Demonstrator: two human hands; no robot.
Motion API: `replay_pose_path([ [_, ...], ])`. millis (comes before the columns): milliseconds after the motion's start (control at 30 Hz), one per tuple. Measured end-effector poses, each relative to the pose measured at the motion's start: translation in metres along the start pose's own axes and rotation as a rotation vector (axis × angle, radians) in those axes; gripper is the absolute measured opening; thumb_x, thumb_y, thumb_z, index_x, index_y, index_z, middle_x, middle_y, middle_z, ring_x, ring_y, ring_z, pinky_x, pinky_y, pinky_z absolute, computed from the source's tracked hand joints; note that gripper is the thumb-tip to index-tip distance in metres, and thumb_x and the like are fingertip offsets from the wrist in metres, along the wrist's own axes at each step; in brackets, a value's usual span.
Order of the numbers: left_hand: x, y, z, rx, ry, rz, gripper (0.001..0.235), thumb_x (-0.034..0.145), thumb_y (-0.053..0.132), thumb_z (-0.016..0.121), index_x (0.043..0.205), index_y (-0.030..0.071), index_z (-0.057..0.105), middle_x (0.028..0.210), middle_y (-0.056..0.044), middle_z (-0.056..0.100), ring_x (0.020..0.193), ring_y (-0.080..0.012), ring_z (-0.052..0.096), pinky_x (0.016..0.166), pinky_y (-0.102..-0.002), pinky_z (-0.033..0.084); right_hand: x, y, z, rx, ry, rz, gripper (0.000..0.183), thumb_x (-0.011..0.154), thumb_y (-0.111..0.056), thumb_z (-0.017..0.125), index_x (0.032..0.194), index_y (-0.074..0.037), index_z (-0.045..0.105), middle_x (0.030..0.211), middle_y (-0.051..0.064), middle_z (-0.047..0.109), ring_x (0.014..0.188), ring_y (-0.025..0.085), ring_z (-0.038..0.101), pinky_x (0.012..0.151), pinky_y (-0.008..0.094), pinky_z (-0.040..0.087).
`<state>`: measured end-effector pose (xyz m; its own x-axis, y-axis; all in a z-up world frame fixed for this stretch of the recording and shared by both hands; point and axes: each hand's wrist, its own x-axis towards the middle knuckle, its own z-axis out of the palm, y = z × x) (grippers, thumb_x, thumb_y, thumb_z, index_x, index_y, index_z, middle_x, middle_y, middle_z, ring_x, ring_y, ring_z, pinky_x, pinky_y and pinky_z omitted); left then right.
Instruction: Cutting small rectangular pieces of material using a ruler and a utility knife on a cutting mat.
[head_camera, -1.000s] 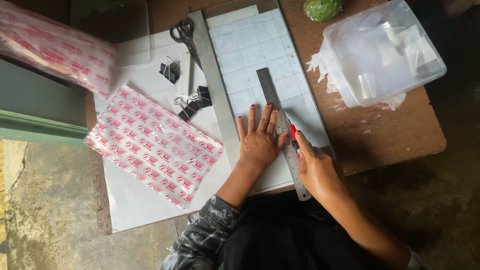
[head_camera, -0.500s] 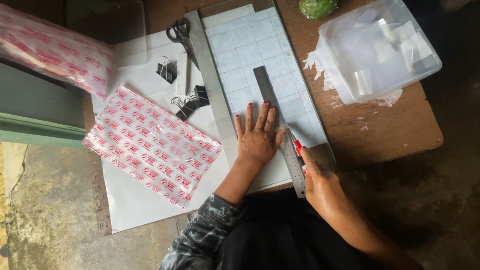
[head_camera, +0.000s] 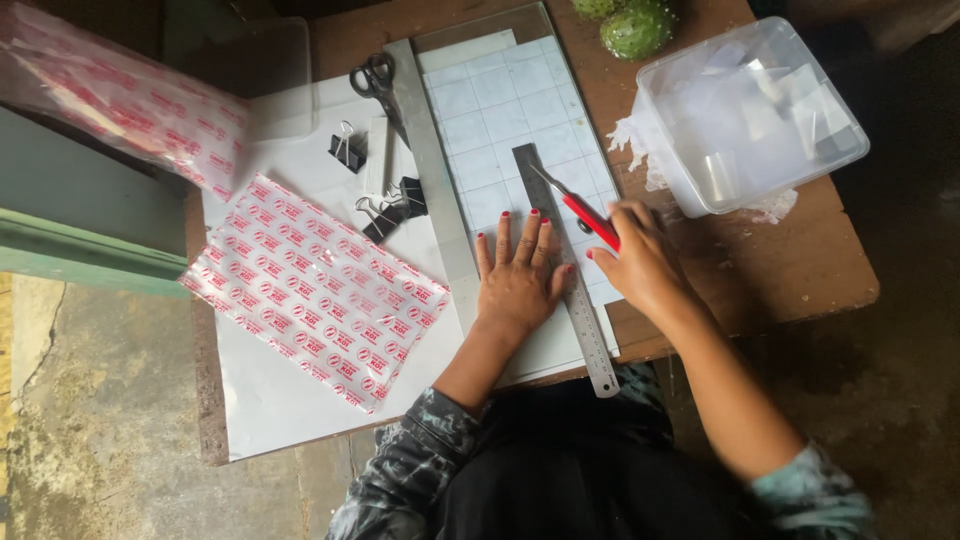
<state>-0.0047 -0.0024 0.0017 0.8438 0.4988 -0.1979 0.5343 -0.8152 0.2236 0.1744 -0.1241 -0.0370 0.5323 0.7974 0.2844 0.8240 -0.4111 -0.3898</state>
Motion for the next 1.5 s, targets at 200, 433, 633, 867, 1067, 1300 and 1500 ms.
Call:
replay_pose_path([
  [200, -0.001, -0.001, 0.002, -0.011, 0.02, 0.015, 0.072, 0.107, 0.06, 0.023, 0.167, 0.021, 0.014, 0.175, -0.002, 0.006, 0.159, -0.0387, -0.004, 0.124, -0.066, -0.001, 0.037, -0.01, -0.008, -0.141, -0.361, 0.089, 0.043, 0.083, -0.039, 0.075, 0.118, -0.023, 0.058, 0.135, -0.006, 0.059, 0.117, 0.028, 0.065, 0.093, 0.047, 0.053],
  [433, -0.002, -0.002, 0.001, -0.021, 0.036, 0.024, 0.071, 0.107, 0.06, 0.021, 0.166, 0.02, 0.018, 0.175, -0.002, 0.009, 0.16, -0.038, -0.002, 0.124, -0.067, 0.0, 0.034, -0.028, -0.014, -0.02, -0.302, 0.091, 0.031, 0.087, -0.016, 0.069, 0.116, -0.016, 0.06, 0.106, 0.007, 0.07, 0.104, 0.034, 0.071, 0.083, 0.045, 0.056],
  [633, -0.003, -0.004, 0.001, -0.06, 0.053, 0.018, 0.071, 0.107, 0.06, 0.018, 0.166, 0.021, 0.02, 0.175, -0.004, 0.01, 0.16, -0.0368, -0.003, 0.123, -0.066, -0.003, 0.055, -0.053, -0.099, 0.115, -0.206, 0.311, 0.017, 0.096, -0.015, 0.062, 0.108, -0.005, 0.061, 0.1, 0.025, 0.072, 0.103, 0.05, 0.068, 0.082, 0.058, 0.055],
  [867, 0.002, -0.009, 0.023, -0.091, 0.271, 0.083, 0.069, 0.103, 0.056, 0.032, 0.157, 0.014, 0.037, 0.169, -0.007, 0.023, 0.156, -0.0417, 0.007, 0.12, -0.071, 0.004, 0.096, 0.048, -0.154, 0.119, 0.052, 0.595, 0.033, 0.092, -0.013, 0.079, 0.115, -0.004, 0.058, 0.112, 0.013, 0.063, 0.092, 0.028, 0.064, 0.075, 0.04, 0.058],
  [1067, -0.001, -0.015, 0.032, -0.194, 0.432, 0.119, 0.063, 0.102, 0.05, 0.046, 0.154, 0.013, 0.045, 0.167, -0.01, 0.03, 0.157, -0.0418, 0.013, 0.12, -0.072, 0.008, 0.019, 0.003, -0.164, 0.185, 0.158, 0.4, 0.037, 0.093, -0.022, 0.087, 0.086, -0.008, 0.054, 0.093, 0.011, 0.056, 0.083, 0.028, 0.058, 0.079, 0.043, 0.047],
  [1300, -0.007, -0.02, 0.029, -0.211, 0.602, 0.201, 0.063, 0.096, 0.036, 0.07, 0.151, 0.011, 0.05, 0.166, -0.011, 0.036, 0.156, -0.0472, 0.022, 0.115, -0.08, 0.02, -0.168, -0.011, -0.06, 0.624, -0.569, 0.659, 0.032, 0.08, -0.022, 0.084, 0.109, -0.01, 0.076, 0.096, 0.003, 0.09, 0.087, 0.011, 0.083, 0.082, 0.025, 0.063],
  [1500, -0.025, -0.018, 0.031, 0.022, 0.502, 0.054, 0.069, 0.1, 0.054, 0.054, 0.152, 0.008, 0.048, 0.165, -0.014, 0.036, 0.155, -0.042, 0.024, 0.119, -0.073, 0.015, -0.192, -0.022, -0.008, 1.248, -0.221, 0.707, 0.02, 0.084, 0.0, 0.077, 0.078, -0.004, 0.058, 0.091, 0.018, 0.066, 0.073, 0.022, 0.071, 0.069, 0.039, 0.072],
])
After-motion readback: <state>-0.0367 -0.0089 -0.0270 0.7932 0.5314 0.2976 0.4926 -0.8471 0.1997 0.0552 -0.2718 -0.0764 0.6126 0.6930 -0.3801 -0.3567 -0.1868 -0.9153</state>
